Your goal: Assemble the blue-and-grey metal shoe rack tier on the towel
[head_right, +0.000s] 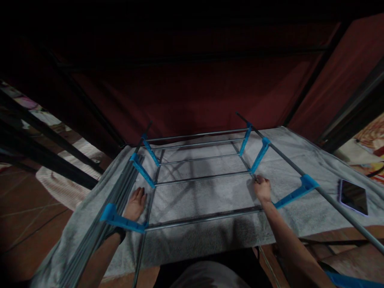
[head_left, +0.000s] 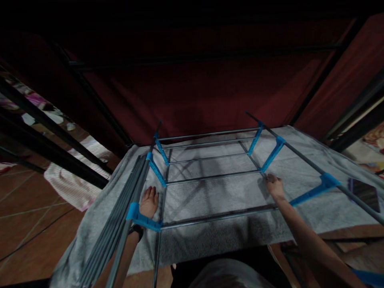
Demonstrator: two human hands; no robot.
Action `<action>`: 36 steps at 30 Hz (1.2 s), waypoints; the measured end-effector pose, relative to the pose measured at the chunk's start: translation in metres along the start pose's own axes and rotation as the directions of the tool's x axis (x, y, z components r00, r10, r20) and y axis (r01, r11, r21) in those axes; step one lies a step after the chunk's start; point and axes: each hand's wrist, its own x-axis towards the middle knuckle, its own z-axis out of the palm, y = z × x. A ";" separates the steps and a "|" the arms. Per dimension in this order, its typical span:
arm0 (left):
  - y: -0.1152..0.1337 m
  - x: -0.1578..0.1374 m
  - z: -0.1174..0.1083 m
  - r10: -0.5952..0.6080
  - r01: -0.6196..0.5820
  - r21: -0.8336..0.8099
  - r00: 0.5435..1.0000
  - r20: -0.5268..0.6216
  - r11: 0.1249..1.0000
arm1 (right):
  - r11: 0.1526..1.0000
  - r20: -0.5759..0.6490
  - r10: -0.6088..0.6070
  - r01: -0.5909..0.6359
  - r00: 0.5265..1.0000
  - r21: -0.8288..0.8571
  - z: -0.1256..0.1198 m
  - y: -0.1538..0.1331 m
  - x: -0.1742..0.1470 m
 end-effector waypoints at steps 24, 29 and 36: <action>-0.032 -0.023 0.023 -0.192 0.173 -0.434 0.981 0.001 0.884 | 0.840 0.226 -0.377 0.435 0.898 -0.325 0.036 -0.008 -0.050; -0.005 -0.014 0.014 -0.343 0.354 -0.651 0.927 0.151 0.671 | 0.932 -0.047 -0.306 0.289 0.951 -0.217 0.015 -0.004 -0.028; 0.037 0.003 0.013 -0.320 0.349 -0.773 0.926 0.199 0.529 | 0.974 0.009 -0.162 0.161 0.987 -0.160 0.008 -0.009 -0.002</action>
